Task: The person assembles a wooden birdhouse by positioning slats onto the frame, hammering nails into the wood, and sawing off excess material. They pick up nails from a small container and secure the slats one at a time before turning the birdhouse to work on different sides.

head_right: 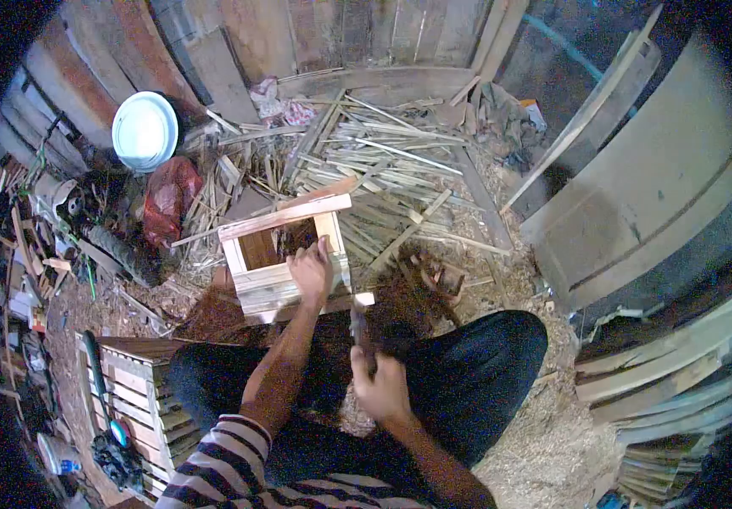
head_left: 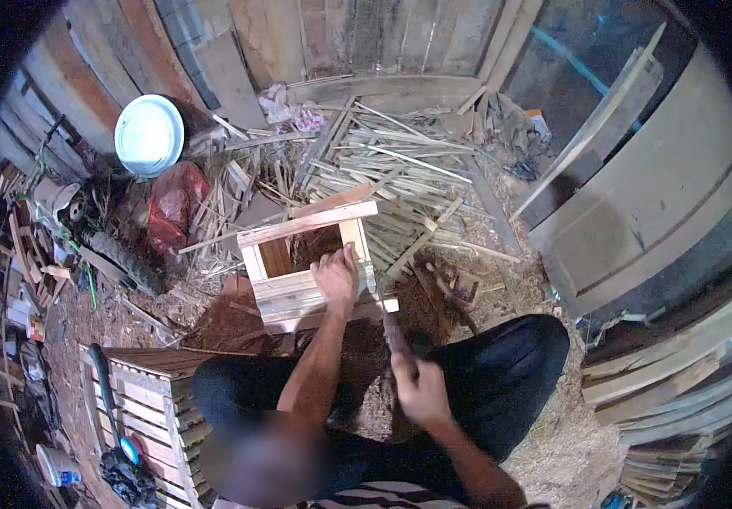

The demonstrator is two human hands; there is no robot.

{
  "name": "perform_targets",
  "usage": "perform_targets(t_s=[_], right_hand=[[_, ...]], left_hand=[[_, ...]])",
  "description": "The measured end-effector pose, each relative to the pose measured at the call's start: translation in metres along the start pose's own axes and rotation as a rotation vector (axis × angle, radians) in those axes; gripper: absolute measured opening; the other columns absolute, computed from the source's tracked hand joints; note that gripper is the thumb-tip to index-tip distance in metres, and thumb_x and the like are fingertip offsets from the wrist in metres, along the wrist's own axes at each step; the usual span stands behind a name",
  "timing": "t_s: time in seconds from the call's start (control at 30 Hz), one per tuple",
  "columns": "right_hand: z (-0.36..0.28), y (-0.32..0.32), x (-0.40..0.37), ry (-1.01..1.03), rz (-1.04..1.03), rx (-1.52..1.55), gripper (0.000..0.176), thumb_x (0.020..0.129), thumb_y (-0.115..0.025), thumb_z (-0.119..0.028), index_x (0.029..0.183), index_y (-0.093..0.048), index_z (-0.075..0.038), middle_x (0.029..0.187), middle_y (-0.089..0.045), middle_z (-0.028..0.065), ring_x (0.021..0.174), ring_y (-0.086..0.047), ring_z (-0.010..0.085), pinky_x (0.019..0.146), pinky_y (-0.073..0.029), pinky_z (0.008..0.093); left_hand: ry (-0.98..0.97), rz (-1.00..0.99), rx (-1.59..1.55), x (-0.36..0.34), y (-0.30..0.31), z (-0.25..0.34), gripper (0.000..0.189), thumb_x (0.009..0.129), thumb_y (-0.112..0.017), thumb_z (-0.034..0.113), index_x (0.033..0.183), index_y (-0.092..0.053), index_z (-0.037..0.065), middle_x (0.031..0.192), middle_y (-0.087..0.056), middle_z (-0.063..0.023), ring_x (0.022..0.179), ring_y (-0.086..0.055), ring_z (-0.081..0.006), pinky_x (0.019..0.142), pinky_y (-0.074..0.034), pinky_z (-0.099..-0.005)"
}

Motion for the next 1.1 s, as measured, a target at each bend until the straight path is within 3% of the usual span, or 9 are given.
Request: perform_targets(t_s=[0.07,0.23,0.43,0.57,0.7,0.83,0.97,1.03,1.1], right_hand=[[-0.016,0.011,0.006,0.186,0.140,0.055,0.042,0.087,-0.057,-0.037,0.078,-0.064,0.004,0.069,-0.059,0.0285,0.069,-0.062,0.0411,0.063,-0.045,0.0480],[-0.006,0.001,0.087,-0.078,0.032,0.138,0.055,0.088,-0.052,-0.045,0.067,-0.061,0.004,0.053,-0.057,0.0168,0.052,-0.059,0.0319,0.055,-0.043,0.0436],[-0.054,0.080,0.130,0.188,0.046,-0.185,0.053,0.088,-0.050,-0.047,0.075,-0.063,0.003,0.055,-0.060,0.0158,0.057,-0.063,0.0318,0.062,-0.048,0.0416],[-0.062,0.110,0.148,0.306,0.004,-0.427,0.047,0.088,-0.053,-0.040,0.093,-0.061,0.006,0.087,-0.063,0.0282,0.086,-0.062,0.0384,0.073,-0.047,0.0423],[-0.004,0.104,0.190,0.182,0.083,-0.607,0.046,0.089,-0.052,-0.036,0.092,-0.060,0.009,0.085,-0.062,0.0284,0.087,-0.061,0.0419,0.074,-0.047,0.0452],[0.037,0.098,0.210,0.010,0.216,-0.103,0.045,0.091,-0.049,-0.032,0.088,-0.061,0.011,0.084,-0.061,0.0313,0.086,-0.060,0.0447,0.076,-0.045,0.0496],[0.044,0.100,0.179,0.083,0.394,-0.434,0.041,0.093,-0.042,-0.027,0.088,-0.063,0.007,0.086,-0.063,0.0278,0.085,-0.061,0.0429,0.077,-0.046,0.0481],[0.112,0.068,0.227,0.165,0.111,-0.415,0.036,0.090,-0.042,-0.024,0.088,-0.065,0.004,0.091,-0.064,0.0238,0.086,-0.062,0.0402,0.078,-0.047,0.0452],[0.146,0.076,0.243,0.026,0.140,-0.393,0.033,0.088,-0.042,-0.022,0.088,-0.066,0.002,0.094,-0.064,0.0225,0.088,-0.062,0.0386,0.078,-0.048,0.0442]], left_hand=[[-0.039,0.012,0.043,0.003,0.000,0.016,0.032,0.093,-0.045,0.028,0.088,-0.071,0.011,0.068,-0.064,-0.0136,0.067,-0.059,-0.0285,0.069,-0.039,-0.0415],[-0.116,0.165,-0.011,0.015,-0.002,0.008,0.036,0.094,-0.041,0.027,0.073,-0.066,0.011,0.068,-0.064,-0.0113,0.069,-0.058,-0.0280,0.067,-0.038,-0.0411],[-0.190,-0.155,0.069,0.047,-0.020,-0.011,0.036,0.094,-0.040,0.032,0.108,-0.057,0.003,0.112,-0.056,-0.0198,0.106,-0.050,-0.0320,0.089,-0.036,-0.0440],[-0.217,-0.104,0.032,0.023,-0.025,-0.018,0.056,0.095,-0.033,0.036,0.141,-0.028,0.004,0.147,-0.020,-0.0213,0.136,-0.017,-0.0371,0.112,-0.011,-0.0472],[-0.197,-0.116,0.154,-0.012,-0.008,-0.003,0.057,0.094,-0.037,0.033,0.142,-0.026,0.004,0.148,-0.018,-0.0212,0.136,-0.017,-0.0380,0.110,-0.017,-0.0488],[-0.295,-0.154,0.112,-0.046,-0.004,0.031,0.049,0.093,-0.042,0.027,0.132,-0.038,-0.001,0.145,-0.026,-0.0214,0.133,-0.025,-0.0387,0.107,-0.024,-0.0483],[-0.546,-0.435,-0.063,-0.079,-0.011,0.087,0.036,0.090,-0.046,0.022,0.117,-0.050,-0.003,0.134,-0.041,-0.0208,0.125,-0.036,-0.0377,0.105,-0.029,-0.0459],[-0.603,-0.280,-0.156,-0.094,0.002,0.115,0.028,0.088,-0.048,0.019,0.105,-0.054,-0.002,0.122,-0.051,-0.0193,0.117,-0.044,-0.0362,0.101,-0.033,-0.0441],[-0.639,-0.301,-0.159,-0.104,-0.002,0.130,0.027,0.086,-0.048,0.018,0.106,-0.055,0.000,0.114,-0.054,-0.0192,0.111,-0.047,-0.0347,0.100,-0.034,-0.0438]])
Point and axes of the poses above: each hand's wrist, its own x-axis towards the middle knuckle, its own y-axis out of the back of the hand, z = x × y, the point moved 7 cm from there along x, towards the middle knuckle
